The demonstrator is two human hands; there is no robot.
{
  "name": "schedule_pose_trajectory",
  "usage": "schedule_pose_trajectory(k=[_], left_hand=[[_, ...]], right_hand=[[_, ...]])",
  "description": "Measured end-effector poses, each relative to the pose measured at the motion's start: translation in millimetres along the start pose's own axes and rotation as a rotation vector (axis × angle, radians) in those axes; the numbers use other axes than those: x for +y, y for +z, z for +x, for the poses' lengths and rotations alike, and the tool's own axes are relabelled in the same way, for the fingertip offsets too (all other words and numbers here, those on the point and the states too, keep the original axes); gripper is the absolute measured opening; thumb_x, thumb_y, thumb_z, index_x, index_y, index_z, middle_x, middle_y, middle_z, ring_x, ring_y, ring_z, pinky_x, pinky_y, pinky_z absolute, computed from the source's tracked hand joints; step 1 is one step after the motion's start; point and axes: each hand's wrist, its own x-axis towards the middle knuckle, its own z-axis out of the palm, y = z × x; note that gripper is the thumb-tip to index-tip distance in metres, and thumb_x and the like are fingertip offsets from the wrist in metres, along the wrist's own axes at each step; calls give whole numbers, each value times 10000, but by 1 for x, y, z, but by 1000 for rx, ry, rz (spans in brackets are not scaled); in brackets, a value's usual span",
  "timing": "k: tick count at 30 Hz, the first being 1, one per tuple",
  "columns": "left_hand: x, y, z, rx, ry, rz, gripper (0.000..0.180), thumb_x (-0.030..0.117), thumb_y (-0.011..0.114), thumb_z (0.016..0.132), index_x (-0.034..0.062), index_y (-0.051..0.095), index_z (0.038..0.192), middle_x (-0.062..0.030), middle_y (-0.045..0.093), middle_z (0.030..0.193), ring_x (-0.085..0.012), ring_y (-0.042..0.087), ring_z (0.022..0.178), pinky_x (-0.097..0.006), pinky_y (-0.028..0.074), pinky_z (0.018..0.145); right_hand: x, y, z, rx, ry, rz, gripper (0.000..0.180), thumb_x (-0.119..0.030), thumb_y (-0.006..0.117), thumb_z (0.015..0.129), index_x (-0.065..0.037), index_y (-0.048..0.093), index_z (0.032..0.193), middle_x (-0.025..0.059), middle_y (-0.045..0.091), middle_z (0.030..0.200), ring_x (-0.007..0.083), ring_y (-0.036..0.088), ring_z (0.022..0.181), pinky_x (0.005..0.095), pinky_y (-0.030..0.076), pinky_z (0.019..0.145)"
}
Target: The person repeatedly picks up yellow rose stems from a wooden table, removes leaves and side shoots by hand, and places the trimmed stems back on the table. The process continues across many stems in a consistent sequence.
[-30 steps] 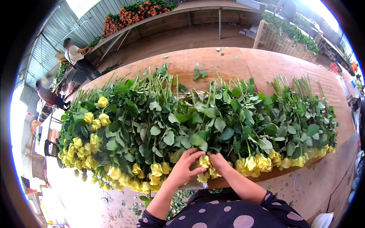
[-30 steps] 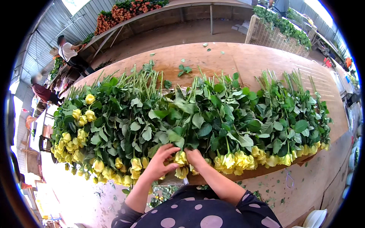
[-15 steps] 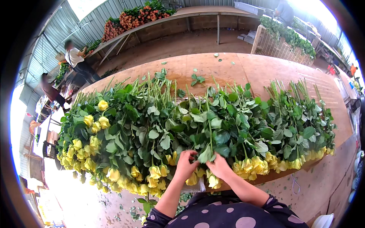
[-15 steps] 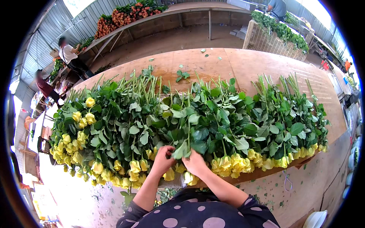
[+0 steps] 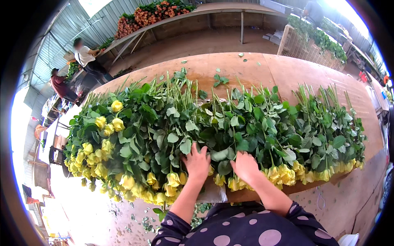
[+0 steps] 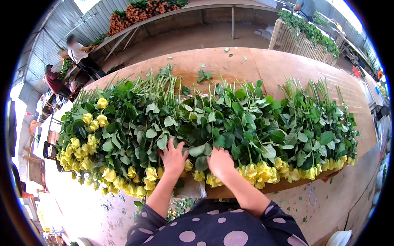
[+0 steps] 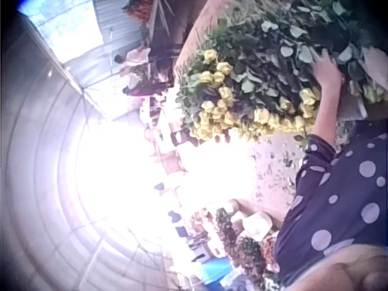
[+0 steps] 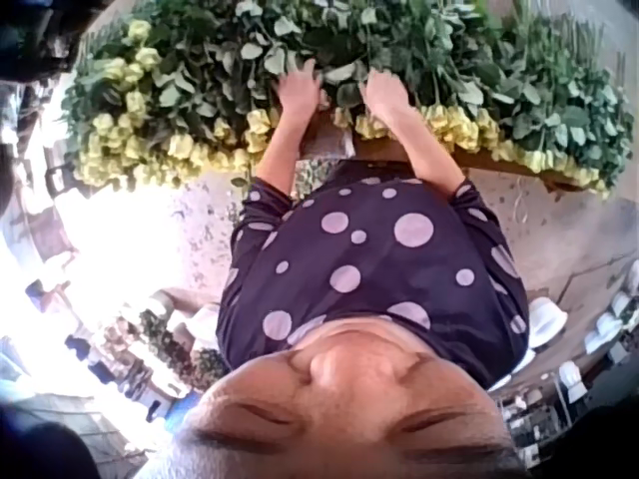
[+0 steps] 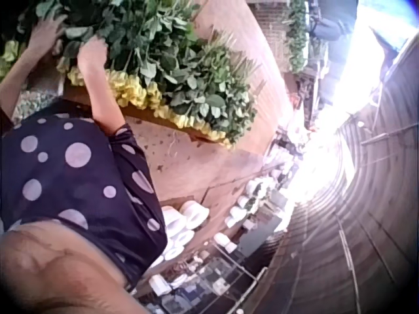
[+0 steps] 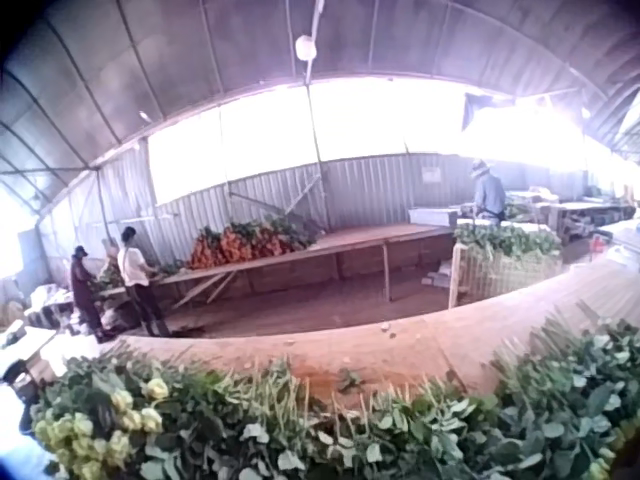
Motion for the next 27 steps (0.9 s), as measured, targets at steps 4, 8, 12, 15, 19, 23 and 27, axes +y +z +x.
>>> schedule_pose_trajectory(k=[4,8,12,15,19,23,27], left_hand=[[-50,11,-10,-264,32,164,473,365,569,703,241,413,1132,-59,284,1296,-324,291,1148,-507,103,968],[-67,-16,-7,-154,226,35,603,217,675,617,175,380,1140,-62,370,1180,-238,460,993,-438,173,969],[-93,-23,-13,-176,62,-107,670,262,671,598,98,325,1147,-135,516,1010,-253,479,973,-411,151,980],[-79,-27,-8,-245,9,-266,670,273,632,595,65,316,1147,-157,575,918,-278,506,911,-388,147,977],[-58,-46,-10,-199,-37,-775,580,191,612,593,53,403,1116,-118,550,954,-219,510,861,-312,280,902],[-39,-40,-21,-101,114,-1012,535,118,615,610,22,432,1103,-43,507,939,-148,474,889,-261,373,800],[-41,-18,-27,-428,-267,-1590,468,51,607,652,54,463,1098,-39,538,887,-135,525,804,-243,419,713]], right_hand=[[-47,8,4,168,-556,540,314,-65,464,766,14,419,1067,191,489,946,320,484,883,357,420,743],[-59,87,60,-38,-123,493,594,-360,440,785,82,284,1150,293,442,1020,419,433,951,427,349,838],[-89,104,72,-165,-8,458,759,-500,515,711,69,300,1164,268,468,1030,395,453,972,397,356,850],[-67,116,89,-208,-99,1041,596,-400,564,715,40,422,1091,202,523,987,296,513,918,340,396,797],[-66,54,58,-286,-81,1505,331,-154,520,778,15,467,1057,84,542,969,144,494,859,259,395,758],[-55,65,33,-120,-153,1712,356,-117,467,800,11,406,1127,71,475,1088,135,428,973,249,328,851],[-41,66,21,-19,-147,1703,397,-262,392,866,-1,370,1164,70,454,1102,140,410,1013,241,287,889]])
